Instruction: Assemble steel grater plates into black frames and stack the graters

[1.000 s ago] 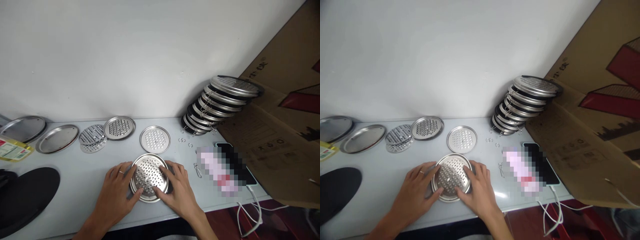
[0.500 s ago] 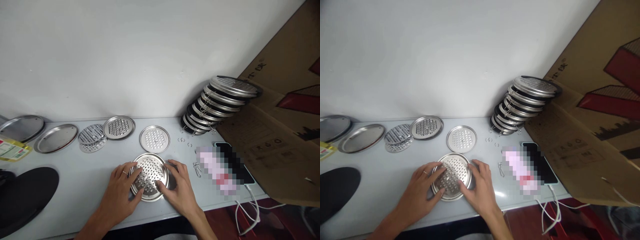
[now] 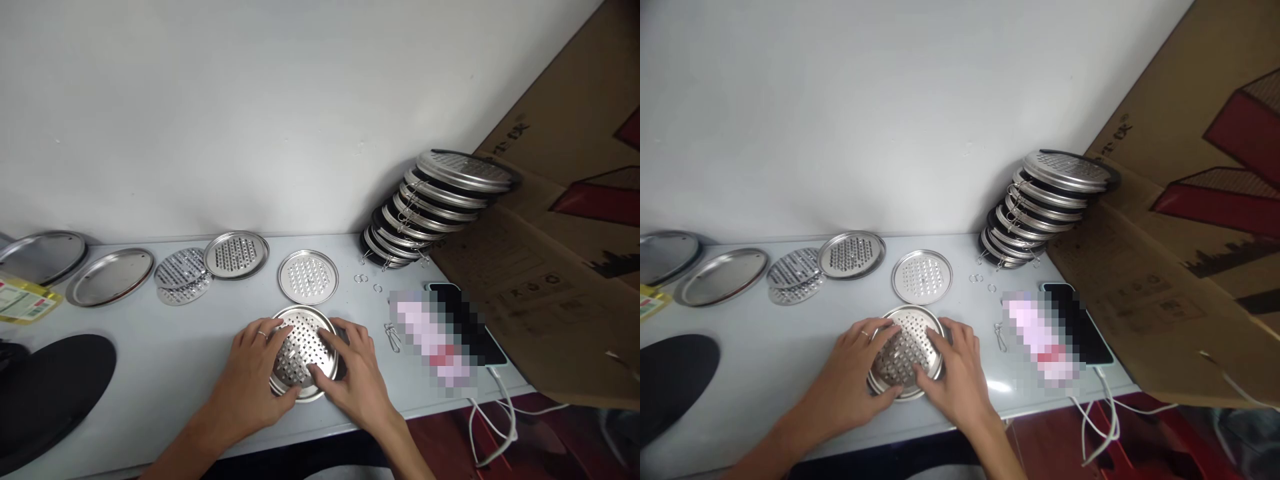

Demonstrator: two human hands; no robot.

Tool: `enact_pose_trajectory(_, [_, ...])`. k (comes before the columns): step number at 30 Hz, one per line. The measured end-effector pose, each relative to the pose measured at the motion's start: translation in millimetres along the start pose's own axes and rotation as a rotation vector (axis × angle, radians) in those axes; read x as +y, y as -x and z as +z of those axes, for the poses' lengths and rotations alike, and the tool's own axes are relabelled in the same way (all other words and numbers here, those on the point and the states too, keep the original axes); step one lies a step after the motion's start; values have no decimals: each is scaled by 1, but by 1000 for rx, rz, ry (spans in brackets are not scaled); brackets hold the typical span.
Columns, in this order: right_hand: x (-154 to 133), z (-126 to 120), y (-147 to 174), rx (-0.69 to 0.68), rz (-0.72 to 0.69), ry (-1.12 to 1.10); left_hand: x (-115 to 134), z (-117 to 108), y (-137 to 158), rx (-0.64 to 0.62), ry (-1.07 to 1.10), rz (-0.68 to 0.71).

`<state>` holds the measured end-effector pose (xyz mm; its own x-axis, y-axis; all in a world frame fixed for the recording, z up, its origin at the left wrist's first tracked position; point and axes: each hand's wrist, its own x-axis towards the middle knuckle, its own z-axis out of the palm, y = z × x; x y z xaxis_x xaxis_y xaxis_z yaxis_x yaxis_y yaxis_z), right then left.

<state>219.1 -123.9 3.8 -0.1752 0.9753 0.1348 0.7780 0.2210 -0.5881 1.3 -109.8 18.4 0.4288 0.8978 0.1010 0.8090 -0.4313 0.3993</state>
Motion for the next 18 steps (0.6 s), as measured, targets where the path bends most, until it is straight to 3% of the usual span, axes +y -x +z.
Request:
enact_pose_trajectory(12, [-3,-4,-3,-37,27,-55,6,-11,-21,-100,-129,76])
enact_pose_trajectory(18, [-1,-6,-3,-40,7,-72,10,-16,-24,-180,-142,20])
